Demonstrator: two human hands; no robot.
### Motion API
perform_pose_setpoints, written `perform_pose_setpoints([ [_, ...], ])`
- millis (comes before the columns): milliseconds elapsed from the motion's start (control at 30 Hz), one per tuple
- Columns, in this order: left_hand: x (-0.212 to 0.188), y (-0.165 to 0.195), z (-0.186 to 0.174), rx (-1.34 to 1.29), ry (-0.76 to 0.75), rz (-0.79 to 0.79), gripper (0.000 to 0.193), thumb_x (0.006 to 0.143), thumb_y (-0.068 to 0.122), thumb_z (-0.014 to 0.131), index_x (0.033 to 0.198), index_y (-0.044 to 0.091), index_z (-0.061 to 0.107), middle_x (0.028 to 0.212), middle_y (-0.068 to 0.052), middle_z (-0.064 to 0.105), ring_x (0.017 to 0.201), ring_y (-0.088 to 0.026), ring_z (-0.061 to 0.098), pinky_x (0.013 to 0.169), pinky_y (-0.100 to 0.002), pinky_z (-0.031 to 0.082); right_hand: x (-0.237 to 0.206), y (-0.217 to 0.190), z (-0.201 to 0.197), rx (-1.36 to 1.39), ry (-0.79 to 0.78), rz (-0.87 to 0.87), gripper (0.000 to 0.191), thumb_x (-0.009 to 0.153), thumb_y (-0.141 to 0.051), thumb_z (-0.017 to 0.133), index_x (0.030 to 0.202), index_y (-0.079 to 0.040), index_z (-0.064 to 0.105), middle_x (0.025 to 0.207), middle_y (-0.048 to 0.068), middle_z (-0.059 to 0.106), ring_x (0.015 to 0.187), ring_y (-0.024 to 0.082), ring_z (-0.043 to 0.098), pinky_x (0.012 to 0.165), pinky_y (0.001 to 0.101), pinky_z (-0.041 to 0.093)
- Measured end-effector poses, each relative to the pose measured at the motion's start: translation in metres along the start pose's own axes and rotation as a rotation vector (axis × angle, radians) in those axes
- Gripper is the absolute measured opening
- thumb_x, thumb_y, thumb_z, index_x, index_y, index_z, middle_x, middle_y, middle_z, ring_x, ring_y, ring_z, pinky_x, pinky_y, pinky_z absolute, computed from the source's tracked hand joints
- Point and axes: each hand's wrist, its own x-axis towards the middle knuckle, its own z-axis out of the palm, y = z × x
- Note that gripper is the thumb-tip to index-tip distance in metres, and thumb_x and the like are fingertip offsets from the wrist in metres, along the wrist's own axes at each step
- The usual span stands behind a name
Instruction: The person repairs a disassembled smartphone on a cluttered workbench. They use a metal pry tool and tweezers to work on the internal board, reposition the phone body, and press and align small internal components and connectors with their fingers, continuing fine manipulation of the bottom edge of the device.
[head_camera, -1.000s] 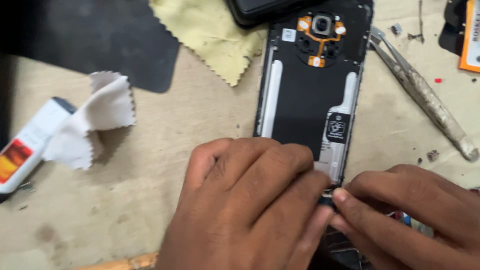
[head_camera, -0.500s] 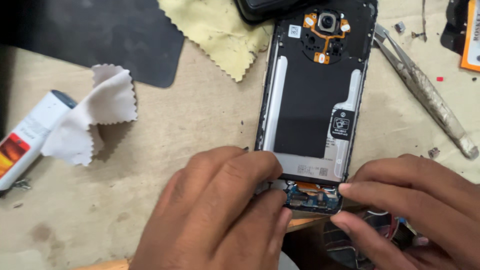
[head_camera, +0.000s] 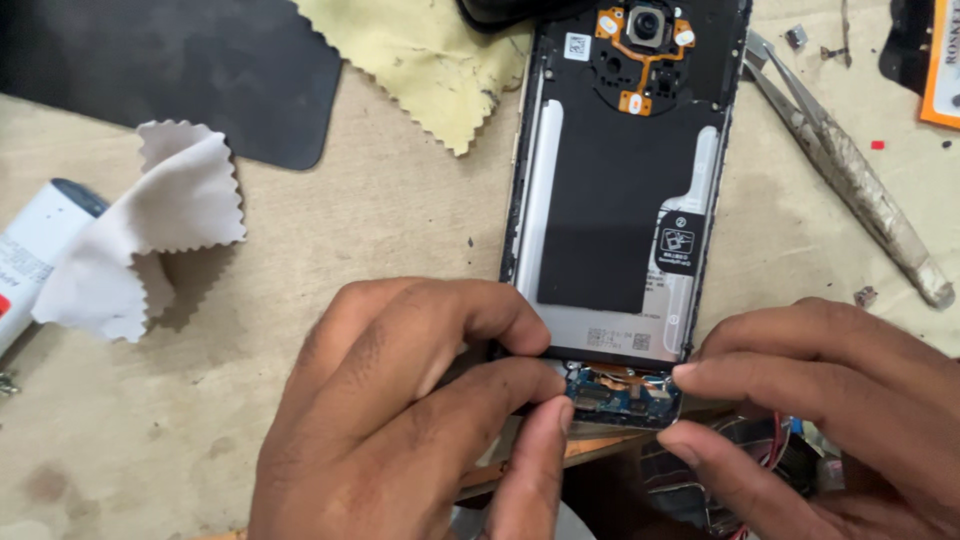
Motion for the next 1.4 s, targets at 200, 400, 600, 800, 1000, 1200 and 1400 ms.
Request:
perform_pose_setpoints([
  [200,0.001,-0.002,-0.005,0.015,-0.036,0.057,0.012,0.075,0.01,0.081,0.085,0.008,0.074,0.102,-0.004,0.069,0.102,-0.021,0.067,0.082,-0.034,0.057,-0.001,0.001,0.007,0.076,0.04,0.041,0.036,0.074,-0.023,0.088,0.106,-0.012,0.075,0.098,0.008,0.073,0.086,0.015,0.072,0.072,0.0273,0.058],
  [400,0.007,-0.007,-0.011,0.082,-0.091,0.199,0.018,0.074,0.01,0.082,0.089,0.006,0.073,0.104,-0.005,0.068,0.102,-0.024,0.067,0.088,-0.04,0.055,-0.001,0.004,0.008,0.129,0.05,0.045,0.036,0.074,-0.021,0.089,0.106,-0.013,0.075,0.099,0.007,0.07,0.085,0.014,0.072,0.072,0.0266,0.058],
  [600,0.004,-0.004,-0.009,0.196,-0.106,0.284,0.019,0.077,0.017,0.081,0.087,0.005,0.071,0.109,-0.008,0.067,0.106,-0.024,0.068,0.086,-0.043,0.055,0.0,0.005,0.005,0.1,0.018,0.006,0.033,0.075,-0.02,0.088,0.105,-0.014,0.076,0.095,0.005,0.073,0.085,0.013,0.072,0.071,0.0263,0.058],
  [800,0.002,-0.003,-0.008,0.204,-0.128,0.274,0.014,0.078,0.015,0.078,0.085,0.005,0.072,0.111,-0.008,0.068,0.107,-0.024,0.068,0.086,-0.045,0.055,0.001,0.006,0.007,0.079,0.03,-0.046,0.029,0.076,-0.019,0.088,0.102,-0.015,0.077,0.093,0.003,0.074,0.079,0.01,0.07,0.066,0.0243,0.055],
  [1000,0.004,-0.001,-0.008,0.201,-0.105,0.29,0.014,0.076,0.013,0.079,0.085,0.004,0.072,0.108,-0.009,0.068,0.105,-0.025,0.068,0.084,-0.044,0.055,0.001,0.002,0.008,-0.089,0.034,-0.182,0.029,0.079,-0.017,0.088,0.105,-0.014,0.078,0.092,0.002,0.072,0.074,0.011,0.066,0.063,0.0267,0.053],
  [1200,0.006,0.003,-0.005,0.21,-0.018,0.324,0.021,0.072,0.011,0.081,0.087,-0.001,0.072,0.103,-0.011,0.069,0.099,-0.027,0.069,0.083,-0.044,0.056,0.01,-0.001,0.006,-0.155,0.03,-0.387,0.03,0.082,-0.019,0.087,0.109,-0.014,0.074,0.095,0.003,0.07,0.075,0.012,0.07,0.061,0.0293,0.054],
  [1400,0.006,0.005,-0.004,0.248,-0.015,0.307,0.019,0.073,0.011,0.082,0.085,0.0,0.072,0.102,-0.01,0.07,0.099,-0.027,0.07,0.083,-0.044,0.057,0.014,-0.009,0.0,-0.199,-0.02,-0.424,0.032,0.078,-0.019,0.084,0.107,-0.01,0.073,0.094,0.004,0.069,0.078,0.016,0.07,0.065,0.0328,0.055],
])
